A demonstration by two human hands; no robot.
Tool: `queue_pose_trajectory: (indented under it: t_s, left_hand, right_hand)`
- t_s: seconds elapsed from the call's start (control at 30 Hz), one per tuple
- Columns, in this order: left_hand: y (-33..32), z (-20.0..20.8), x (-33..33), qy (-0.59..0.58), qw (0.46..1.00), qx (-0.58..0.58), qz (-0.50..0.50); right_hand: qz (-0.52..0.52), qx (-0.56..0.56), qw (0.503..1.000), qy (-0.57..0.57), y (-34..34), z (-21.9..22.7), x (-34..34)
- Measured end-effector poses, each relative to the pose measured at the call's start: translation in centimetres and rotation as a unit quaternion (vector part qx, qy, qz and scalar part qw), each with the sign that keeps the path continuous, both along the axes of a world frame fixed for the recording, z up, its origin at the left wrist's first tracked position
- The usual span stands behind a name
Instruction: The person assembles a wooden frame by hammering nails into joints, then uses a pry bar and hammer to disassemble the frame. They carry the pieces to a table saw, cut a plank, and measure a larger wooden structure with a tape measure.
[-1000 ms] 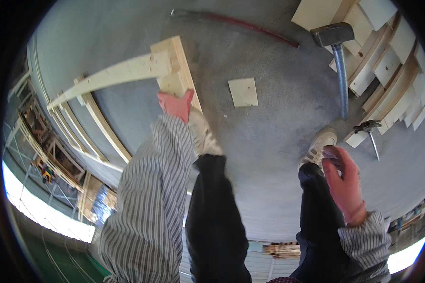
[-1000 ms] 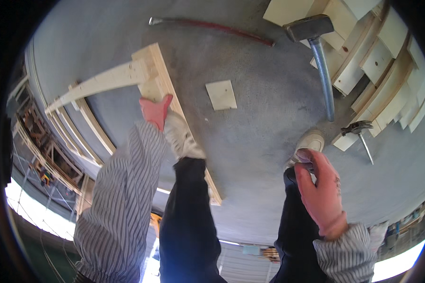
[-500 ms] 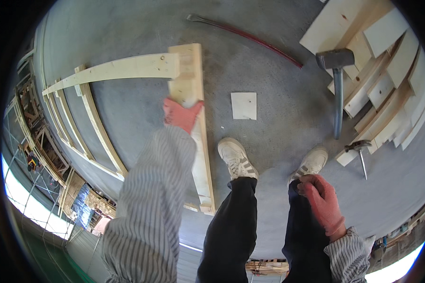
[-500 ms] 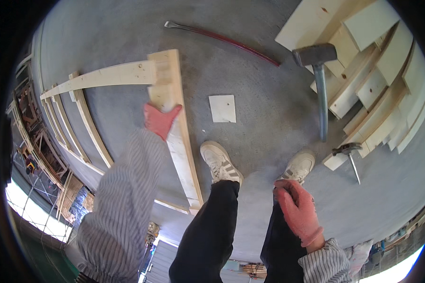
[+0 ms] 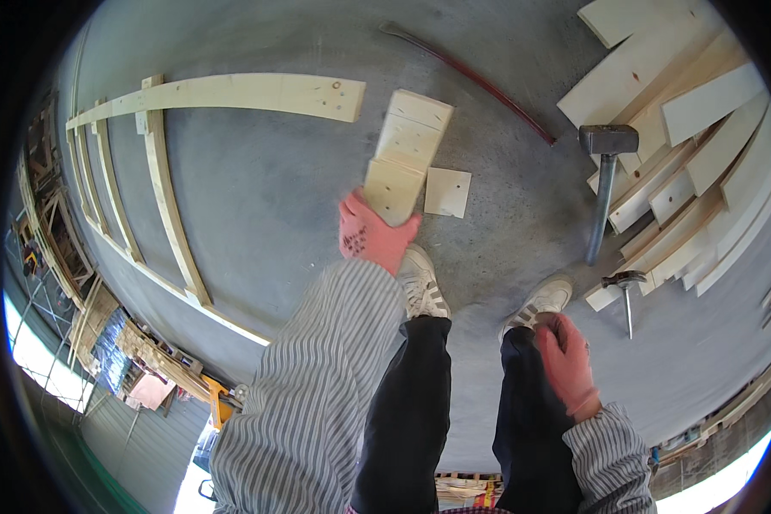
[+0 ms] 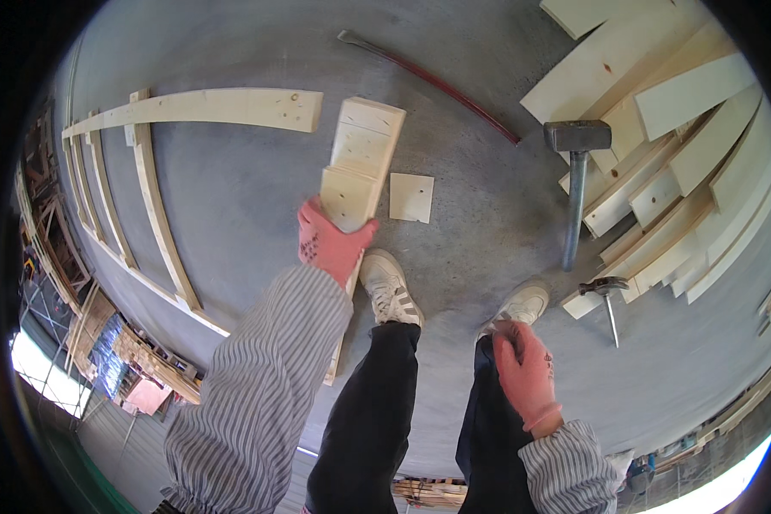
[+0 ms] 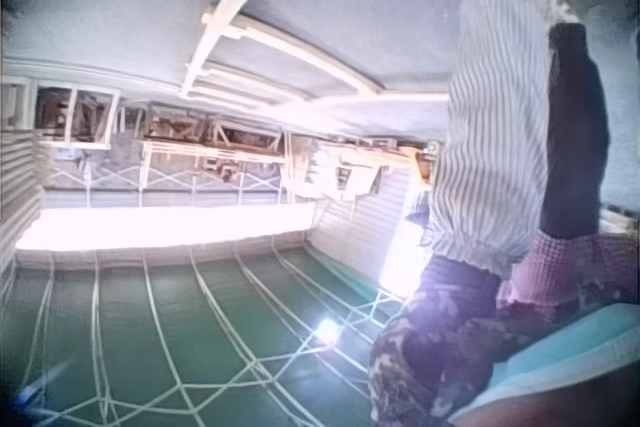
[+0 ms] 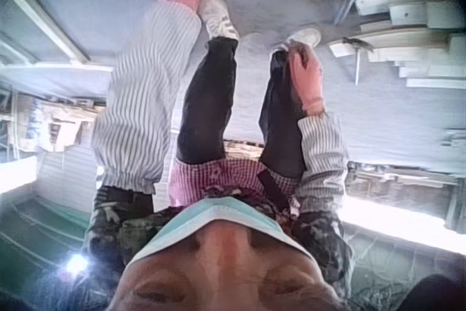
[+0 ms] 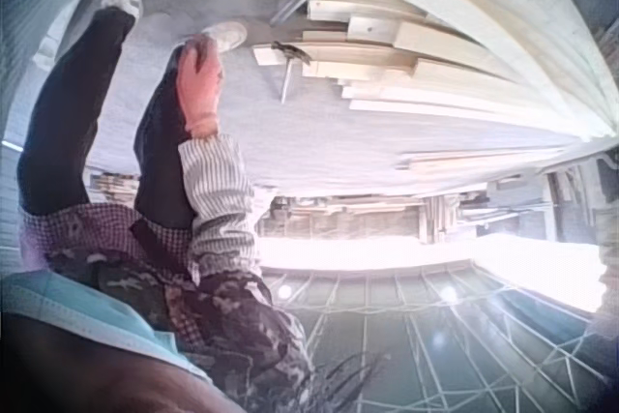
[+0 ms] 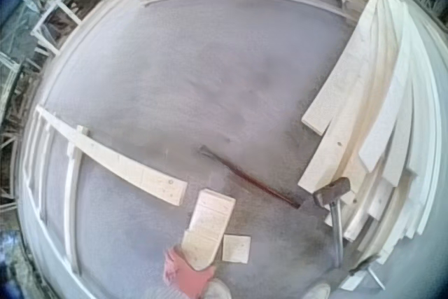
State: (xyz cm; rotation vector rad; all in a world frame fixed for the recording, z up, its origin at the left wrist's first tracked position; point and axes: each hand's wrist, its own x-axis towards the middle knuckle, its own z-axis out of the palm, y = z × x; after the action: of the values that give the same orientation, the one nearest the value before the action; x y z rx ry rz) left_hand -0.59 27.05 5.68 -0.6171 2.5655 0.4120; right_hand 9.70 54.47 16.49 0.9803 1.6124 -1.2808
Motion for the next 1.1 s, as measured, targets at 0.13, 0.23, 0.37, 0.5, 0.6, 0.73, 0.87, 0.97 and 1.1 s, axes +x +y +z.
queue_pose_trajectory:
  t_s: [0.13,0.23,0.37,0.5,0.6,0.73,0.87,0.97,1.1]
  left_hand:
    - [1.9,6.6,3.2,0.019,0.999,0.032,-0.006]
    - [3.3,12.2,6.1,0.045,0.997,0.069,0.004]
    - [3.7,19.6,10.4,0.094,0.99,0.102,0.0]
    - [4.0,25.6,14.5,0.134,0.986,0.094,0.008]
    - [4.8,29.0,17.3,0.161,0.979,0.117,0.035]
    - [7.0,34.0,22.4,0.168,0.972,0.136,0.09]
    - [8.9,40.0,30.2,0.14,0.95,0.17,0.221]
    - [9.2,42.0,36.2,0.133,0.839,0.215,0.482]
    - [7.7,41.4,41.8,0.021,0.448,0.412,0.793]
  right_hand:
    - [0.017,0.037,0.995,0.09,-1.0,2.4,-2.8]
    - [-0.092,0.016,0.981,0.17,-2.2,4.9,-5.7]
    - [-0.091,-0.048,0.969,0.227,-2.0,10.0,-10.5]
    - [0.022,-0.186,0.968,0.168,-3.4,15.3,-12.0]
    - [0.177,-0.196,0.955,0.136,-5.0,19.2,-10.2]
    - [0.323,-0.072,0.932,0.145,-4.7,25.2,-5.6]
    - [0.296,-0.036,0.946,0.128,-1.5,32.3,-0.3]
    - [0.283,0.031,0.945,0.161,2.0,38.4,2.8]
    - [0.311,0.084,0.918,0.231,4.0,46.1,7.6]
